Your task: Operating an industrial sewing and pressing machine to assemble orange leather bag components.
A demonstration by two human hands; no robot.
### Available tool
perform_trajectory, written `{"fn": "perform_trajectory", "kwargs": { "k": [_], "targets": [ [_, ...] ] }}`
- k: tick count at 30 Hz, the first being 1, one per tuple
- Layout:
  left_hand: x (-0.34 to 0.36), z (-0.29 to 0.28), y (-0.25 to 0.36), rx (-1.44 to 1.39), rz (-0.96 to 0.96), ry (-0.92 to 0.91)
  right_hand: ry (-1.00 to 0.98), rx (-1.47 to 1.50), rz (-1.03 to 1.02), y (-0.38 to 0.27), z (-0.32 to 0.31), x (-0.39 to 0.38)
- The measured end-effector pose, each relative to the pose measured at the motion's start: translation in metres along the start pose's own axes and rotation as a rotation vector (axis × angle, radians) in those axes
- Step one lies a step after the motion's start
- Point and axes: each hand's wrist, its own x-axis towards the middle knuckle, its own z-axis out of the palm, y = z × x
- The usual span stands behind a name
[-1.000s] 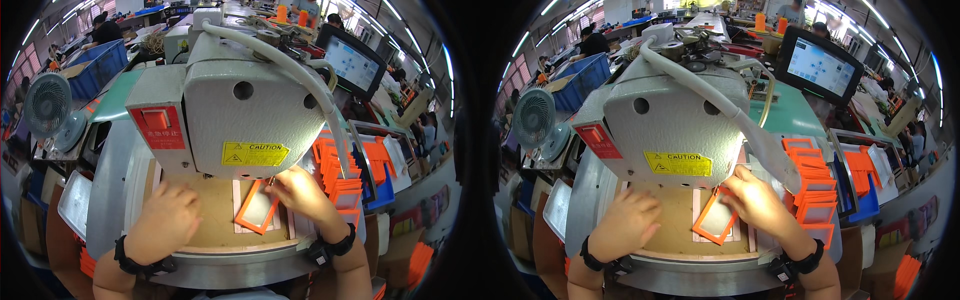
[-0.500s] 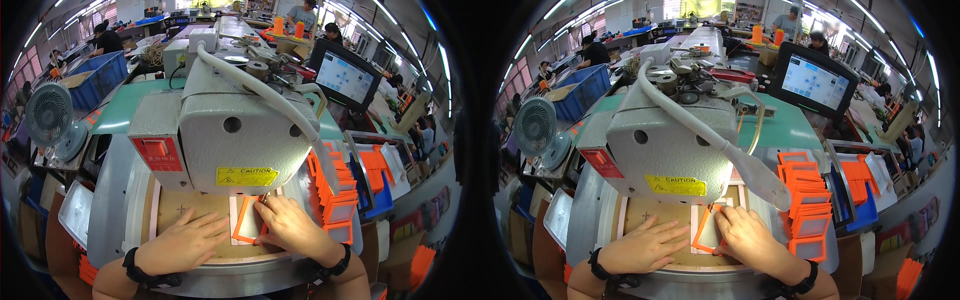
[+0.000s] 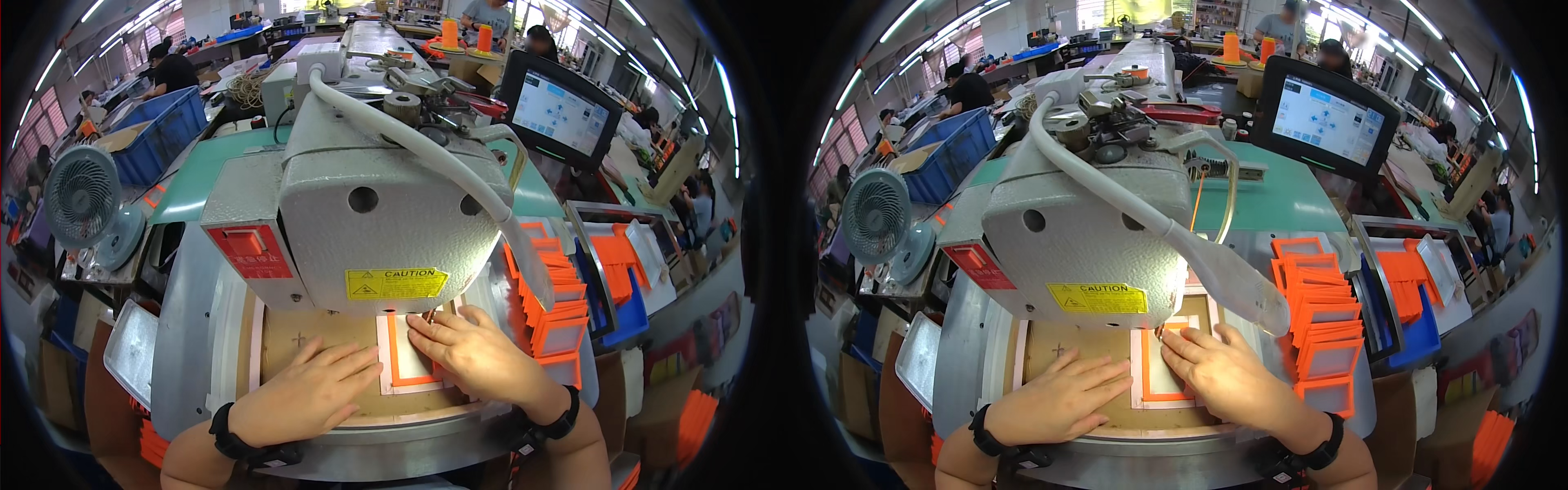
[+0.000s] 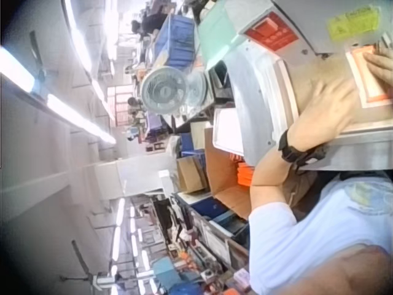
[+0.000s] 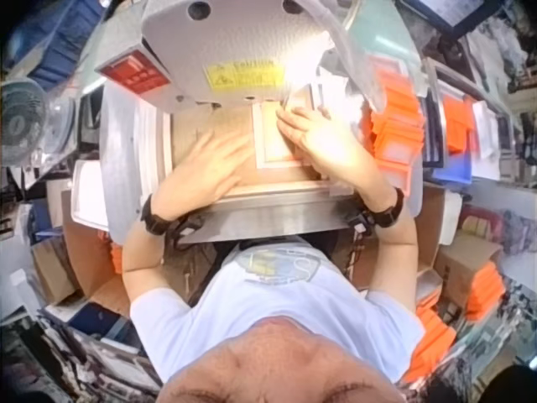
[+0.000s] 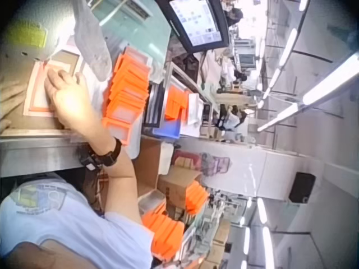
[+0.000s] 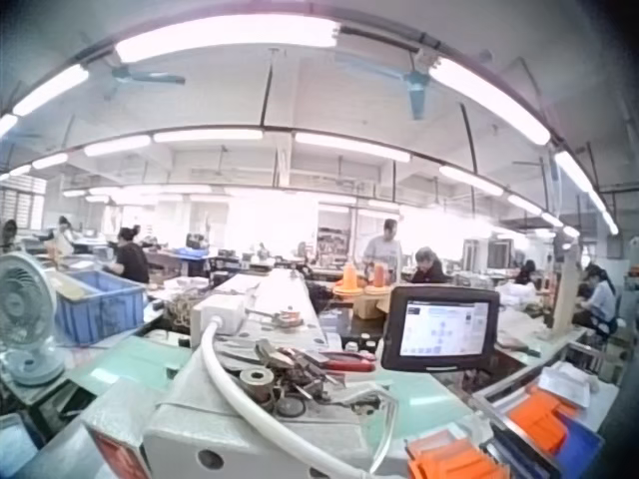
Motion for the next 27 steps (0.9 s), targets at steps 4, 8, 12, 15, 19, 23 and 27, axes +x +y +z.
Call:
{"fn": "perform_trajectory", "kwargs": {
  "k": [4,8,12,15,19,23,27],
  "targets": [
    [0.001,-0.002,0.003,0.034,0.003,0.004,-0.028,-0.101,-0.032,-0.002,0.0,-0.001],
    [0.007,-0.004,0.004,0.067,-0.009,0.023,-0.042,-0.171,-0.034,-0.005,-0.001,0.0],
    [0.023,-0.008,0.004,0.122,-0.043,0.035,-0.072,-0.115,-0.038,-0.003,-0.004,0.001],
    [0.035,-0.003,0.005,0.151,-0.064,0.099,-0.087,-0.067,-0.047,0.0,-0.005,0.003],
    [0.048,0.008,0.005,0.197,-0.089,0.181,0.006,0.027,-0.028,0.005,0.0,0.0],
    [0.053,0.015,0.003,0.179,-0.104,0.181,0.065,0.309,0.099,0.012,0.003,0.003],
    [0.052,0.013,0.004,0.171,-0.106,0.175,0.166,0.336,0.267,0.015,0.016,0.004]
  ]
}}
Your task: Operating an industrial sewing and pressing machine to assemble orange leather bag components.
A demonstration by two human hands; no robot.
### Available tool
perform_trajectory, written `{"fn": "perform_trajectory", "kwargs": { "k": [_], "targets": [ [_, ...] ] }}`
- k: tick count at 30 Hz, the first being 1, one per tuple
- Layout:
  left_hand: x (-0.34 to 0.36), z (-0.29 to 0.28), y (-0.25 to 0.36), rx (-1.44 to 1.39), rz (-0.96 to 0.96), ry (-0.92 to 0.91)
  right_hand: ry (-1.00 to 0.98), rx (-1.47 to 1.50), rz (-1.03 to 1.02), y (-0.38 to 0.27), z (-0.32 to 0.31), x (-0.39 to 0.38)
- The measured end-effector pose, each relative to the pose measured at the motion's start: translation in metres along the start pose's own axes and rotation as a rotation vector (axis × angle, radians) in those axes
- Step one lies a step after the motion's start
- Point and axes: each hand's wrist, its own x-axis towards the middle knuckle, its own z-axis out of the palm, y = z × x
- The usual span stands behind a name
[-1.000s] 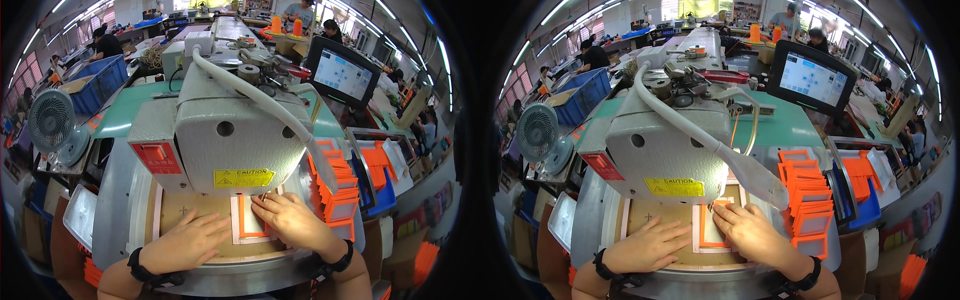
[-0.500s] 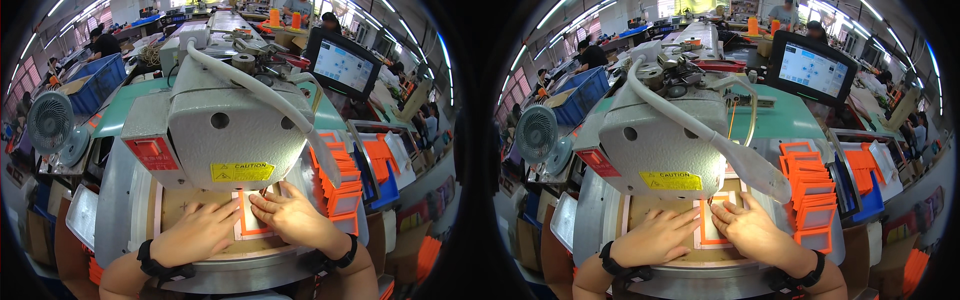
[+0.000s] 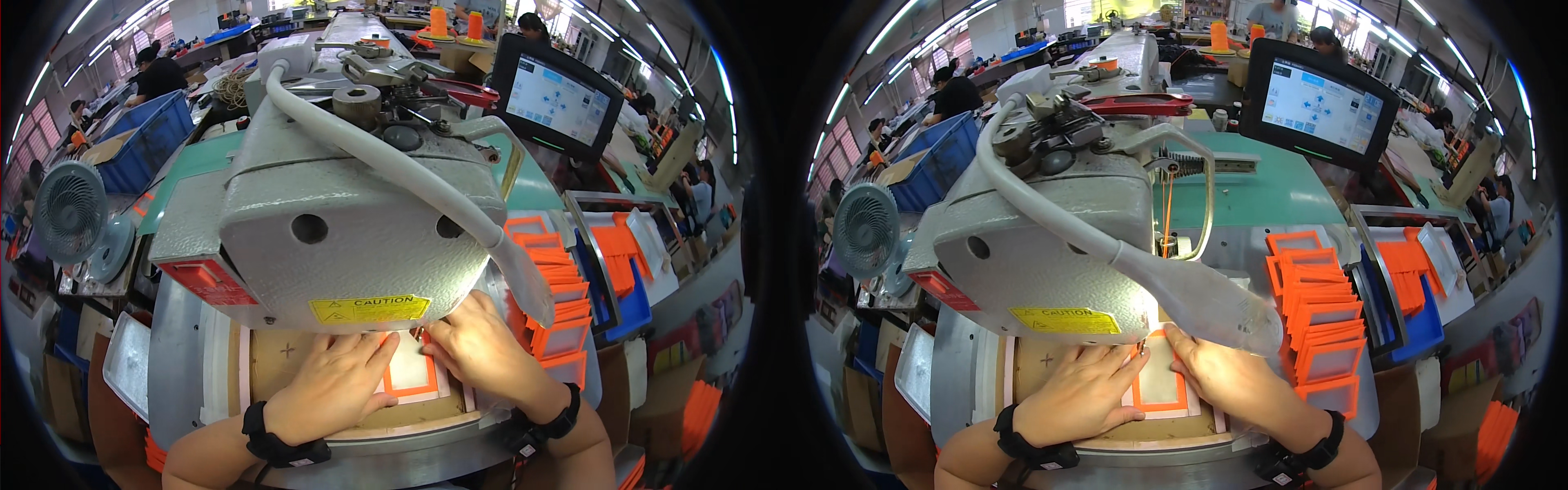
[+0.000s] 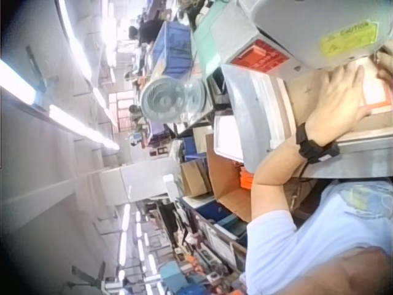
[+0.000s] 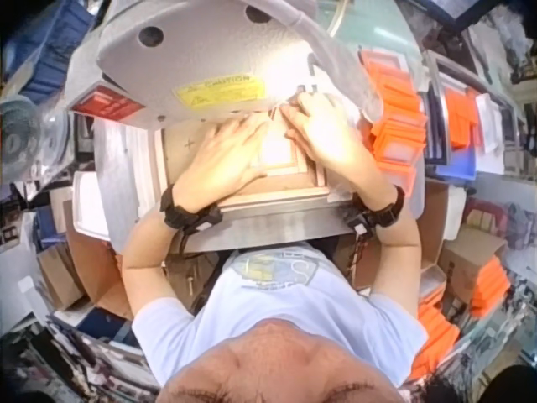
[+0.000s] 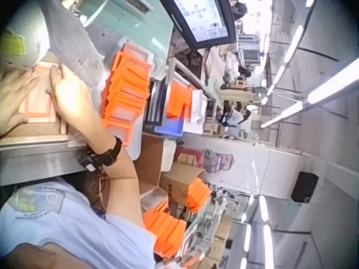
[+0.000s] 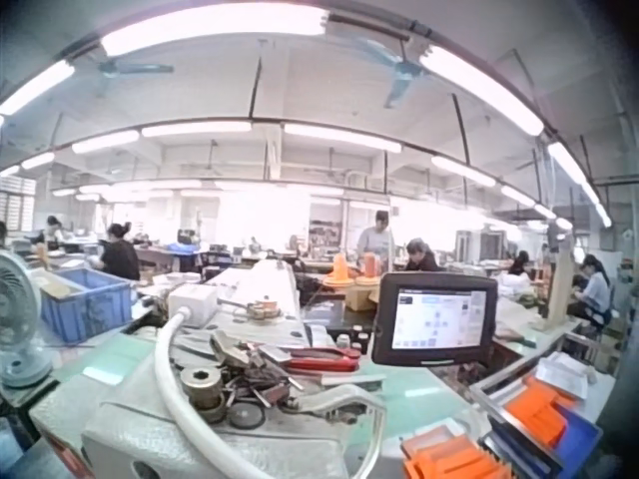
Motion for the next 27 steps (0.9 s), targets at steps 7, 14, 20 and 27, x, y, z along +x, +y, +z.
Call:
{"fn": "perform_trajectory", "kwargs": {
  "k": [7,14,20,27],
  "targets": [
    [-0.002,-0.001,-0.004,-0.117,-0.023,-0.026,0.023,-0.276,-0.126,0.004,0.004,0.01],
    [-0.004,0.002,-0.009,-0.042,0.03,0.003,0.065,-0.23,-0.133,0.004,0.011,0.011],
    [-0.018,-0.009,-0.021,-0.121,0.161,-0.079,-0.063,-0.1,-0.22,-0.01,-0.019,-0.002],
    [-0.019,-0.016,-0.009,-0.056,0.208,-0.103,-0.101,-0.148,-0.203,-0.01,-0.014,-0.005]
  ]
}}
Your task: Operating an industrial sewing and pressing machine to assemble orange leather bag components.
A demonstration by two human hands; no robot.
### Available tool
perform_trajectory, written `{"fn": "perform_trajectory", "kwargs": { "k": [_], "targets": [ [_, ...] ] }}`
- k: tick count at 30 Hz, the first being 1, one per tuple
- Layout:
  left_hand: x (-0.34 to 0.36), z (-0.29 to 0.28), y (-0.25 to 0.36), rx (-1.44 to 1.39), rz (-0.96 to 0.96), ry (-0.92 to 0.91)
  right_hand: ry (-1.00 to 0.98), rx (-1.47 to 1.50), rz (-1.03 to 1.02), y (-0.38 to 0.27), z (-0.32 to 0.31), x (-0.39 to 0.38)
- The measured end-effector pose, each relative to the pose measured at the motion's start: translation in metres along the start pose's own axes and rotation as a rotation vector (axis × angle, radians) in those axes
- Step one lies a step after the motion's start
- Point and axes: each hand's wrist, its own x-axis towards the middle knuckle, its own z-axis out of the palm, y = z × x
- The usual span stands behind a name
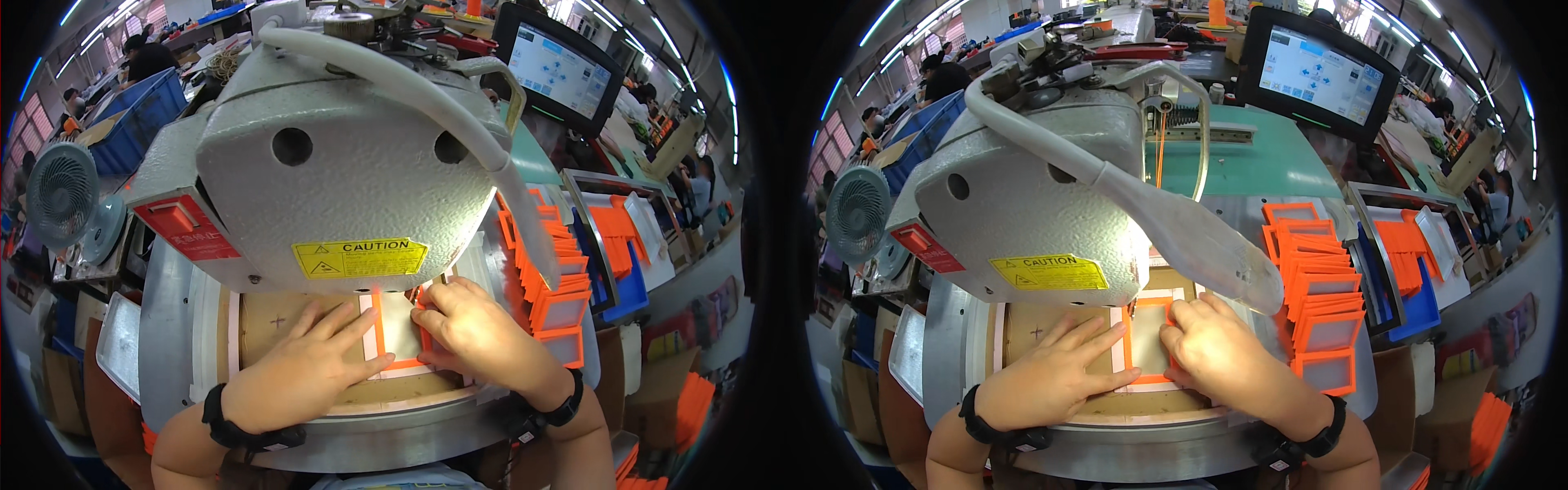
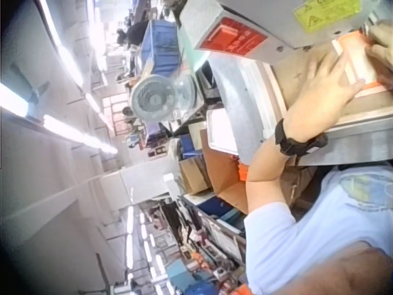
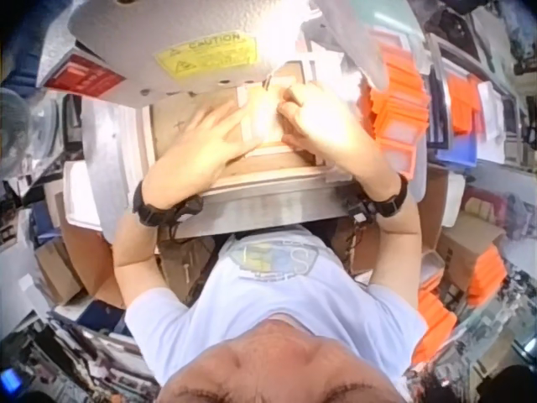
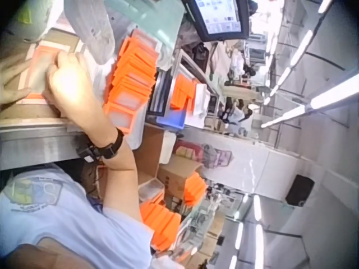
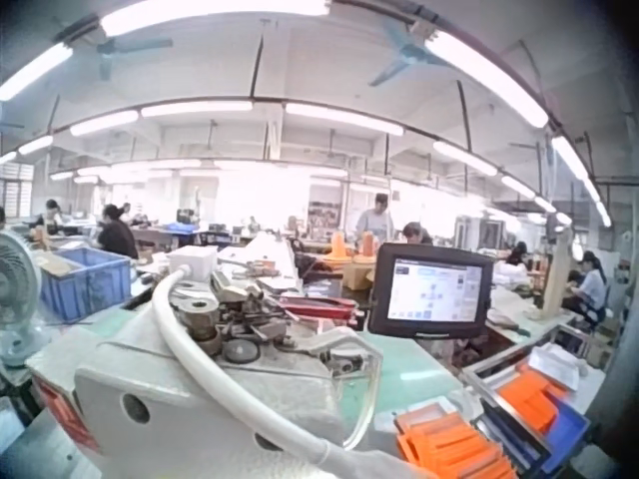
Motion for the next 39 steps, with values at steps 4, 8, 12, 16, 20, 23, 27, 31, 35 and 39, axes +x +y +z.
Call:
{"fn": "perform_trajectory", "kwargs": {
  "k": [4,8,12,16,20,23,27,31,35,39],
  "targets": [
    [0.005,0.007,0.021,0.141,-0.055,-0.003,-0.028,-0.139,0.018,-0.008,0.005,0.007],
    [-0.002,0.008,0.012,0.064,-0.032,0.007,-0.05,0.073,0.019,0.006,-0.002,0.005],
    [-0.004,-0.003,0.004,-0.105,0.04,-0.034,-0.018,0.18,0.144,0.011,-0.003,-0.005],
    [-0.003,-0.003,0.007,-0.018,0.007,-0.083,-0.087,-0.213,-0.008,0.0,-0.004,-0.002],
    [-0.003,-0.002,0.008,-0.016,0.014,-0.052,-0.178,-0.293,-0.018,-0.004,-0.006,0.01],
    [-0.007,0.001,0.005,-0.104,-0.046,-0.004,-0.114,-0.162,-0.009,0.014,-0.009,0.003],
    [0.002,0.013,0.013,0.028,-0.003,0.137,0.0,-0.124,0.042,0.0,-0.054,-0.032],
    [0.005,0.017,0.015,0.048,-0.012,0.186,0.051,-0.224,0.28,-0.029,-0.102,-0.085],
    [-0.004,0.01,0.018,-0.041,-0.054,0.186,0.211,-0.212,0.477,-0.042,-0.117,-0.154],
    [0.014,0.013,0.023,-0.017,-0.019,0.109,0.646,0.255,0.863,-0.007,-0.059,-0.271]
  ]
}}
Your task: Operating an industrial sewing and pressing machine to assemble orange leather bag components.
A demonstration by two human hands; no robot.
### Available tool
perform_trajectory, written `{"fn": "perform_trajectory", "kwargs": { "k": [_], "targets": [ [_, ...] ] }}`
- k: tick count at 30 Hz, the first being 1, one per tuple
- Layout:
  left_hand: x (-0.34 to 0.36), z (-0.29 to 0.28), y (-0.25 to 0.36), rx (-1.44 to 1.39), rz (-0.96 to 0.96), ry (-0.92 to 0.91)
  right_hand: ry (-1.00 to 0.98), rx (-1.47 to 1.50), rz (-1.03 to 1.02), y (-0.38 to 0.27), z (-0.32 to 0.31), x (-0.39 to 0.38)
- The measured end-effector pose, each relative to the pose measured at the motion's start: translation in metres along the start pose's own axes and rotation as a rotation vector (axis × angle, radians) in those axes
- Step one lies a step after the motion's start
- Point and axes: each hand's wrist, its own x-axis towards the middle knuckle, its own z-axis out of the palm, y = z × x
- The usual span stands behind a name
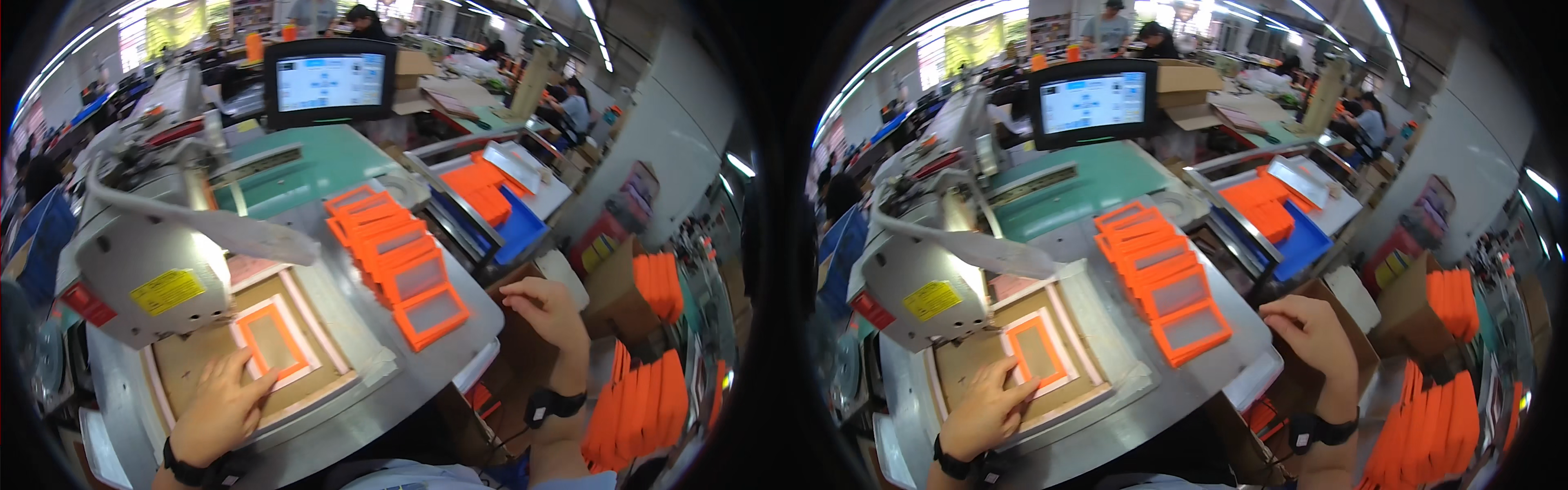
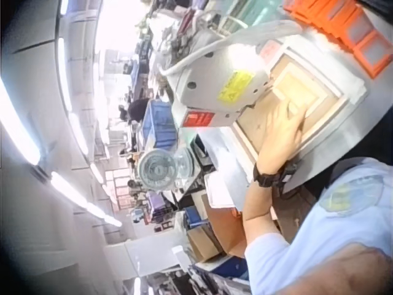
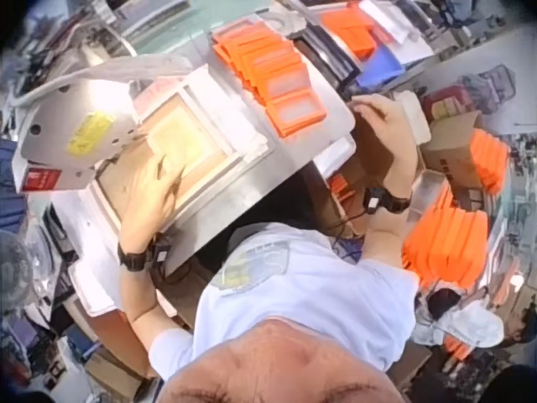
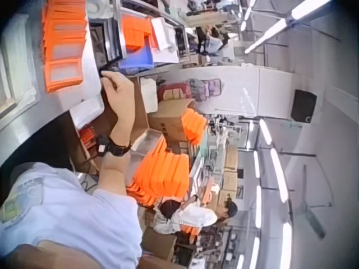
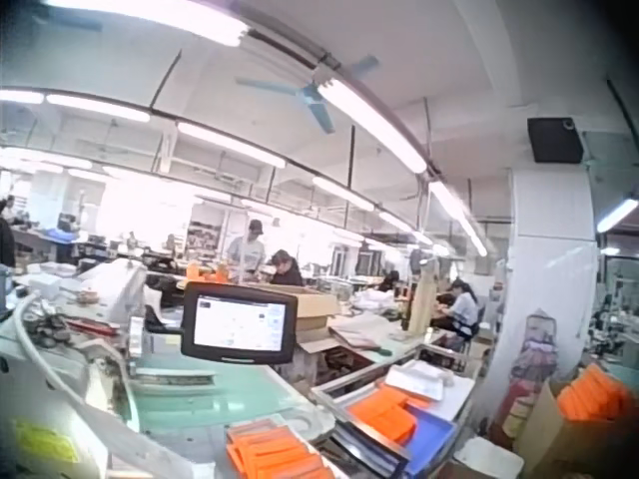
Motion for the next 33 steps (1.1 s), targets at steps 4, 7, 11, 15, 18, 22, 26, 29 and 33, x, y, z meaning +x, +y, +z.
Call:
{"fn": "perform_trajectory", "kwargs": {
  "k": [4,7,11,15,18,22,26,29,33],
  "targets": [
    [-0.019,-0.031,0.012,-0.005,-0.031,-0.049,0.107,0.168,0.453,0.14,0.014,-0.045],
    [-0.013,-0.045,0.014,-0.052,0.003,-0.165,-0.146,-0.409,0.624,0.265,0.056,-0.124],
    [-0.003,-0.062,0.031,-0.13,-0.008,-0.242,-0.085,0.219,1.058,0.33,0.131,-0.177],
    [-0.004,-0.072,0.049,-0.175,-0.072,-0.296,0.236,0.483,1.095,0.375,0.185,-0.182],
    [-0.012,-0.07,0.059,-0.206,-0.154,-0.27,0.131,0.02,1.054,0.39,0.201,-0.174],
    [-0.03,-0.059,0.07,-0.235,-0.351,-0.226,0.271,-0.218,1.096,0.379,0.221,-0.166],
    [-0.046,-0.046,0.079,-0.296,-0.465,-0.124,0.254,-0.315,1.074,0.369,0.209,-0.153],
    [-0.045,-0.04,0.085,-0.282,-0.44,-0.094,0.175,-0.304,1.071,0.378,0.205,-0.157],
    [-0.042,-0.034,0.094,-0.295,-0.461,-0.052,0.26,-0.282,1.095,0.377,0.21,-0.153]
  ]
}}
